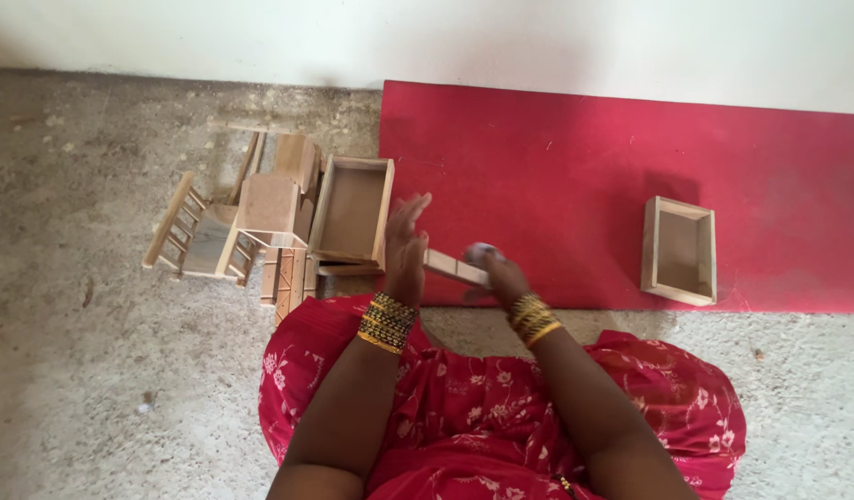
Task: The person sits on the floor and wipes small wooden toy furniture pieces, including a miniature chair, open boxes, and wooden sticks, one at a time with a cloth, turning each piece to wipe its sides and setting it back on the red mat.
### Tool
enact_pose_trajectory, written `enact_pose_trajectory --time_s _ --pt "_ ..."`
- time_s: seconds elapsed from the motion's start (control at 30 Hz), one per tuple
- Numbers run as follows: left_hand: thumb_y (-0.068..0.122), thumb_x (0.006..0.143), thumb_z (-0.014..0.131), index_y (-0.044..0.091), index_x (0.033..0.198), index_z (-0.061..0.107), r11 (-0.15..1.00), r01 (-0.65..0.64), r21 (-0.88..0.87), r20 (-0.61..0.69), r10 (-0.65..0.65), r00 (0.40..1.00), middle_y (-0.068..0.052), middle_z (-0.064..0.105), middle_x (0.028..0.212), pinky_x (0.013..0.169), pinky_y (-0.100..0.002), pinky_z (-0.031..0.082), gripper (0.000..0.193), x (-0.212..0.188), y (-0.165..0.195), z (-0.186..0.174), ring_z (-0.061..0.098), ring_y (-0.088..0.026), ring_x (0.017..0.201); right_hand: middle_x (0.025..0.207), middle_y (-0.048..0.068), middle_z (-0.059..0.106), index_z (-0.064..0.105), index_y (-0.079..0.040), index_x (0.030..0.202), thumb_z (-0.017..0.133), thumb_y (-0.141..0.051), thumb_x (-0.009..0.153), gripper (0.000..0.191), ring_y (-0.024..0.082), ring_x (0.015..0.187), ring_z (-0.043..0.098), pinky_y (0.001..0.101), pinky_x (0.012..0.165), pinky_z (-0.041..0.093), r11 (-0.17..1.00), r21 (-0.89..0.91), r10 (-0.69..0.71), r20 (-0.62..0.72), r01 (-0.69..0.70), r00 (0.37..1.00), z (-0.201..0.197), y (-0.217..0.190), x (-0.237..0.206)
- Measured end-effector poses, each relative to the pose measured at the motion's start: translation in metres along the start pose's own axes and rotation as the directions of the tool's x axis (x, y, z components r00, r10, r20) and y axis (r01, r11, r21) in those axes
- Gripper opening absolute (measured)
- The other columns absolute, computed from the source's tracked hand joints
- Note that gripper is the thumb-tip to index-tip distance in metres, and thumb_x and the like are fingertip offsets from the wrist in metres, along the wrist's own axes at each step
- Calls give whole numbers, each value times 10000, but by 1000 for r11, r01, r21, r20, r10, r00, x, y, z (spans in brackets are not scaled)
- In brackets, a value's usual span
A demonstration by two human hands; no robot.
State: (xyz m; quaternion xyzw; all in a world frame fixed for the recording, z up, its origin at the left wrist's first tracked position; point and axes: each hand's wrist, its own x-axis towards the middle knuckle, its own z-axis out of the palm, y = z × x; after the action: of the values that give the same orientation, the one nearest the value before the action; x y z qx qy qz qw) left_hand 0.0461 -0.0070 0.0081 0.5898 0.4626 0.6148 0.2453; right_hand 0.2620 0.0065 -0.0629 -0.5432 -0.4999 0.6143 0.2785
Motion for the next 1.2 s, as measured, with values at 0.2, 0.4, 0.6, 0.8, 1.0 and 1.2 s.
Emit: enact_pose_trajectory --time_s 0.2,0.4,0.6,0.8,1.0,1.2 --pt "257 1091 613 3 1071 704 880 346 -326 -115 -400 909 -12 568 780 581 -231 390 271 -5 -15 16 460 -58 672 1078 234 725 586 -18 1190 570 -623 800 720 320 671 749 384 550 625 716 -582 -529 -93 385 843 -8 4 13" --pt "241 1058 585 40 1086 697 784 374 -495 208 -311 927 69 585 799 600 -183 415 232 -10 7 8 482 1 684 801 144 719 695 -49 1106 371 -515 1101 568 244 642 725 343 548 577 916 -208 -381 -184 343 906 39 -36 12" --pt "277 1110 603 12 1053 718 861 333 -384 113 -314 943 67 521 753 577 -200 362 295 -10 8 6 421 -13 657 916 150 711 691 -79 1135 435 -494 1042 496 230 721 701 362 543 575 973 115 -143 -384 201 912 12 2 -24" --pt "246 1047 679 -28 1113 764 875 271 -401 76 -264 962 30 669 976 769 -222 560 294 -1 9 3 635 -64 855 1060 211 710 653 -3 1212 461 -551 1073 597 227 761 697 346 567 590 687 -448 -656 -45 572 753 -10 -7 10" --pt "184 1005 682 -7 1248 704 710 412 -571 244 -332 911 -8 741 934 803 -270 556 310 -3 24 6 674 -85 860 803 194 727 713 0 1096 368 -535 1055 638 247 649 712 337 528 584 949 -132 -306 -157 288 939 24 -16 4" --pt "219 1085 587 34 1257 695 542 402 -738 231 -357 905 34 619 721 807 -302 610 274 -3 17 8 536 -46 630 911 128 736 675 18 1240 378 -619 1051 728 256 797 760 355 610 625 919 -133 -394 -311 370 865 1 20 -20"
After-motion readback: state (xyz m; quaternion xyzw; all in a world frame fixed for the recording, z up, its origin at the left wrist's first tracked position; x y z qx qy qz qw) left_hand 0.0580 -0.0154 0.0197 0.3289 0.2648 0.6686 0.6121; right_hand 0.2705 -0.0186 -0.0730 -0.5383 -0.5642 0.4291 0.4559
